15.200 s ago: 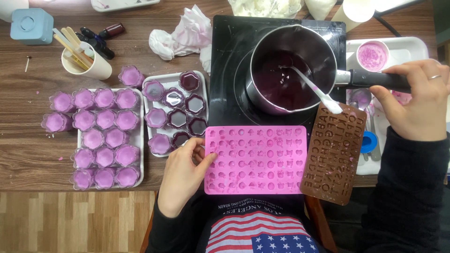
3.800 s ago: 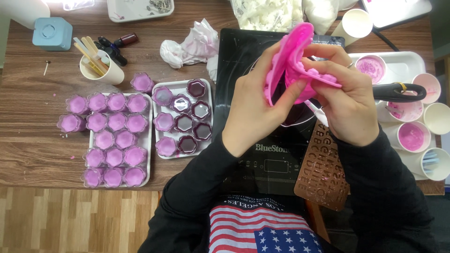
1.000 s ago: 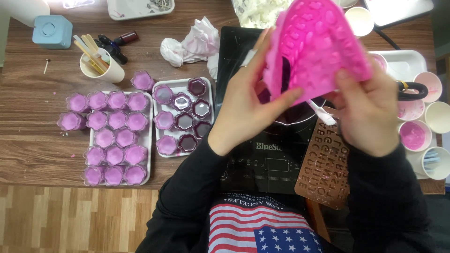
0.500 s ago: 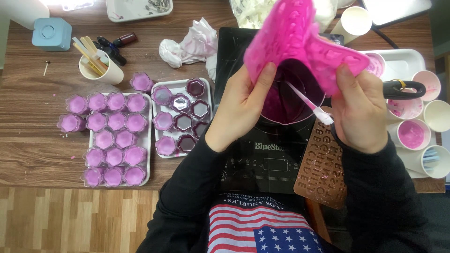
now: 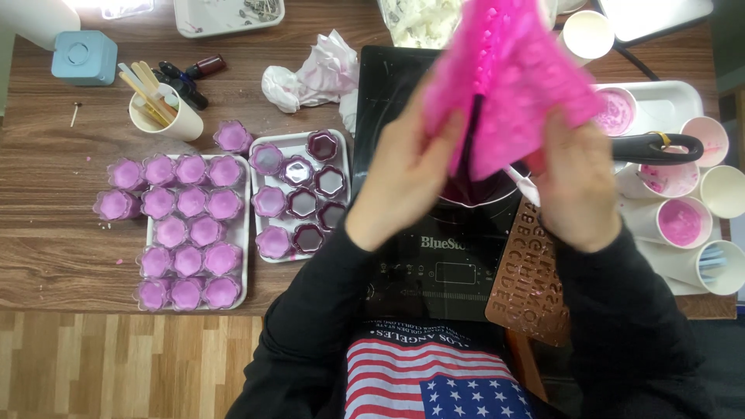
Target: Inspecting and preparing silicone letter and decorative molds for wax pouring.
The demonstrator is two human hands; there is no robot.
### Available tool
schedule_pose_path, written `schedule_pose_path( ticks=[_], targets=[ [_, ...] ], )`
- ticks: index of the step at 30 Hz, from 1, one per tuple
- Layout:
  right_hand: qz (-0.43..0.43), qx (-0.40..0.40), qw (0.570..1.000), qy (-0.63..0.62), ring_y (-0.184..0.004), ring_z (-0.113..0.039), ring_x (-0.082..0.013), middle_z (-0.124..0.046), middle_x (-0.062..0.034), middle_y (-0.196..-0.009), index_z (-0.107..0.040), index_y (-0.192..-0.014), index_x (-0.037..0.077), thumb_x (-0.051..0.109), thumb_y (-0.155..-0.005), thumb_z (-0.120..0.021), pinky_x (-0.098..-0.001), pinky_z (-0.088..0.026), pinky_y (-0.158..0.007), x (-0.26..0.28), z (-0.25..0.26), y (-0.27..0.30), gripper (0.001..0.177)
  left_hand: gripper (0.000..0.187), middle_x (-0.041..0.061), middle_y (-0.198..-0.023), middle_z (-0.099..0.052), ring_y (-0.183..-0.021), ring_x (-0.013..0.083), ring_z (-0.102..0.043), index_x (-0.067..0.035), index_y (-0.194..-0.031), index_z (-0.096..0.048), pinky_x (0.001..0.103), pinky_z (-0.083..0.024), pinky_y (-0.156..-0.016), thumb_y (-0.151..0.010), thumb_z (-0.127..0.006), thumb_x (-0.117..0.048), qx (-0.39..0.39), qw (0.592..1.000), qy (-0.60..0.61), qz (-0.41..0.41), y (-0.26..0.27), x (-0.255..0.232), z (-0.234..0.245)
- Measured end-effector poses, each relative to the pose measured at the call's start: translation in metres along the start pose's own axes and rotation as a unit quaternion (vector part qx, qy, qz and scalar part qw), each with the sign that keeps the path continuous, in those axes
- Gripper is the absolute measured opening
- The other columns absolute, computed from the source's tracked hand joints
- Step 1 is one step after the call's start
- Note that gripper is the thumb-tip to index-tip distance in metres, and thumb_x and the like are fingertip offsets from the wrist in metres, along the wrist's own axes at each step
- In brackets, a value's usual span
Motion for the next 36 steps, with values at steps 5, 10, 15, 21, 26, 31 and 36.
schedule_pose_path(
  ticks=[5,10,15,21,26,31,36],
  targets=[
    [0.000,0.014,0.993,0.114,-0.129,-0.062,-0.0185,-0.062,-0.0121,-0.143,-0.041,-0.159,-0.003,0.035,-0.120,-0.040,-0.0328,-0.049,-0.116,0.005,-0.012,0.003,0.054,0.058,0.017,-0.141,-0.067,-0.104,0.0157,-0.074,-0.014,-0.166,-0.026,0.030,-0.058,-0.099,-0.114,-0.049,-0.009,-0.016,0.977,-0.032,-0.210,0.003,0.012,-0.009],
    [0.031,0.009,0.977,0.210,-0.112,-0.062,-0.0132,-0.066,-0.0100,-0.129,-0.044,-0.157,-0.001,0.032,-0.122,-0.041,-0.0250,-0.049,-0.106,0.008,-0.011,0.008,0.048,0.057,0.018,-0.148,-0.067,-0.096,0.0182,-0.071,-0.012,-0.165,-0.032,0.028,-0.057,-0.089,-0.112,-0.052,-0.015,-0.009,0.983,-0.004,-0.181,0.007,-0.011,-0.006],
    [0.089,-0.020,0.960,0.265,-0.122,-0.064,-0.0154,-0.066,-0.0094,-0.139,-0.051,-0.152,-0.001,0.029,-0.122,-0.042,-0.0292,-0.051,-0.112,0.025,-0.012,0.002,0.044,0.051,0.014,-0.139,-0.067,-0.120,0.0169,-0.070,-0.004,-0.159,-0.041,0.029,-0.057,-0.102,-0.117,-0.053,-0.029,-0.038,0.978,0.072,-0.192,0.004,0.011,0.006],
    [0.065,-0.013,0.988,0.139,-0.113,-0.063,-0.0215,-0.062,-0.0099,-0.123,-0.052,-0.145,0.000,0.038,-0.121,-0.036,-0.0334,-0.053,-0.102,0.019,0.036,0.009,0.048,0.039,0.009,-0.123,-0.070,-0.112,0.0148,-0.071,-0.002,-0.136,-0.057,0.030,-0.062,-0.100,-0.118,-0.050,-0.036,-0.045,0.971,0.102,-0.211,0.013,0.001,0.034],
    [0.048,0.026,0.997,0.048,-0.127,-0.061,-0.0254,-0.058,-0.0119,-0.136,-0.046,-0.144,0.002,0.046,-0.121,-0.034,-0.0390,-0.053,-0.113,0.034,0.026,0.006,0.052,0.035,0.009,-0.114,-0.071,-0.098,0.0136,-0.073,-0.002,-0.133,-0.058,0.029,-0.063,-0.089,-0.116,-0.054,-0.031,-0.062,0.973,0.122,-0.185,0.033,-0.007,0.060],
    [-0.044,0.055,0.997,-0.016,-0.116,-0.066,-0.0271,-0.063,-0.0127,-0.124,-0.049,-0.133,0.003,0.053,-0.119,-0.036,-0.0436,-0.058,-0.102,0.037,0.004,0.006,0.054,0.040,0.006,-0.123,-0.068,-0.108,0.0127,-0.069,0.000,-0.145,-0.050,0.030,-0.059,-0.097,-0.112,-0.057,-0.022,-0.080,0.977,0.127,-0.150,0.064,-0.009,0.077],
    [-0.176,0.105,0.942,-0.265,-0.108,-0.073,-0.0390,-0.068,-0.0285,-0.126,-0.049,-0.142,-0.007,0.037,-0.116,-0.039,-0.0475,-0.064,-0.084,0.018,-0.016,0.039,0.051,0.038,0.008,-0.125,-0.070,-0.107,0.0097,-0.065,0.003,-0.142,-0.055,0.027,-0.054,-0.097,-0.110,-0.060,-0.016,-0.091,0.983,0.151,-0.041,0.099,0.017,0.082]
  ],
)
Point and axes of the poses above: each hand's wrist, its own y-axis away from the middle knuckle, its own z-axis out of the back of the hand, x = y × z, the point moved 7 cm from there along -y, towards the middle knuckle
